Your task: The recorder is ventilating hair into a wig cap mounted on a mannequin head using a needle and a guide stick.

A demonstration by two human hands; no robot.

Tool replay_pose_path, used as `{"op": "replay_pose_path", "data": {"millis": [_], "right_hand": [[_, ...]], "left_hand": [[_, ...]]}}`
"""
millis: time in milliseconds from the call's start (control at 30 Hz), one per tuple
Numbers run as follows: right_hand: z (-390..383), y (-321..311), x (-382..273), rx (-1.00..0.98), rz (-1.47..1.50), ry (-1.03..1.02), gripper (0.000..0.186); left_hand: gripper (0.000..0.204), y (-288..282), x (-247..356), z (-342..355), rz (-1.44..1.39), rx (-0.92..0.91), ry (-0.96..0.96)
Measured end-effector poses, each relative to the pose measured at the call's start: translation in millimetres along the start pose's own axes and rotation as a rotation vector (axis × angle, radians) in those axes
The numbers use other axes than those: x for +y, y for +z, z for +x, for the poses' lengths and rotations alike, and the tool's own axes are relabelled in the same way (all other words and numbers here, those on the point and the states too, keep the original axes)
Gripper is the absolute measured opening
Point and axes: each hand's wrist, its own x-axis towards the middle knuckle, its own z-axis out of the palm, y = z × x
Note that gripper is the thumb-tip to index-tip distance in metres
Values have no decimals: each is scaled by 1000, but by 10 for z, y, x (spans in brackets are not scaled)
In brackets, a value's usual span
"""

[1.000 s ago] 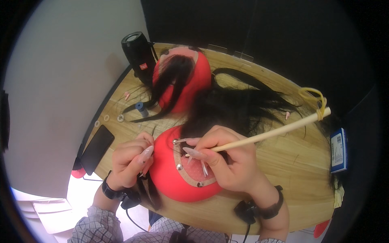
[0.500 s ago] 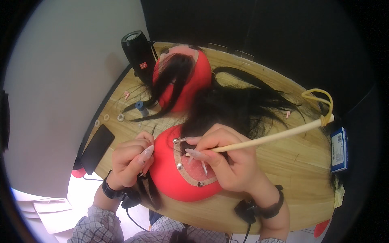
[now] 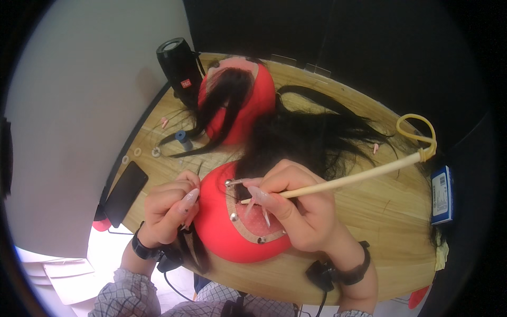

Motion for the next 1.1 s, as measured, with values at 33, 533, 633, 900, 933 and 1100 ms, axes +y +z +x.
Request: {"op": "replay_pose_path", "data": {"millis": [33, 533, 633, 900, 933, 1100], "right_hand": [[-5, 0, 3, 1, -1, 1, 2], [-31, 46, -38, 112, 82, 121, 7], [-20, 37, -3, 69, 111, 51, 7], [-6, 50, -11, 57, 6, 33, 7], [-7, 50, -12, 57, 6, 32, 7], [-4, 56, -17, 72, 29, 41, 7]], "left_hand": [[16, 2, 1, 3, 0, 5, 1], [15, -4, -8, 6, 13, -2, 17], [14, 0, -11, 0, 6, 2, 13], [13, -11, -27, -8, 21, -13, 18], [13, -9, -27, -6, 23, -12, 26], [13, -5, -23, -6, 17, -7, 25]]}}
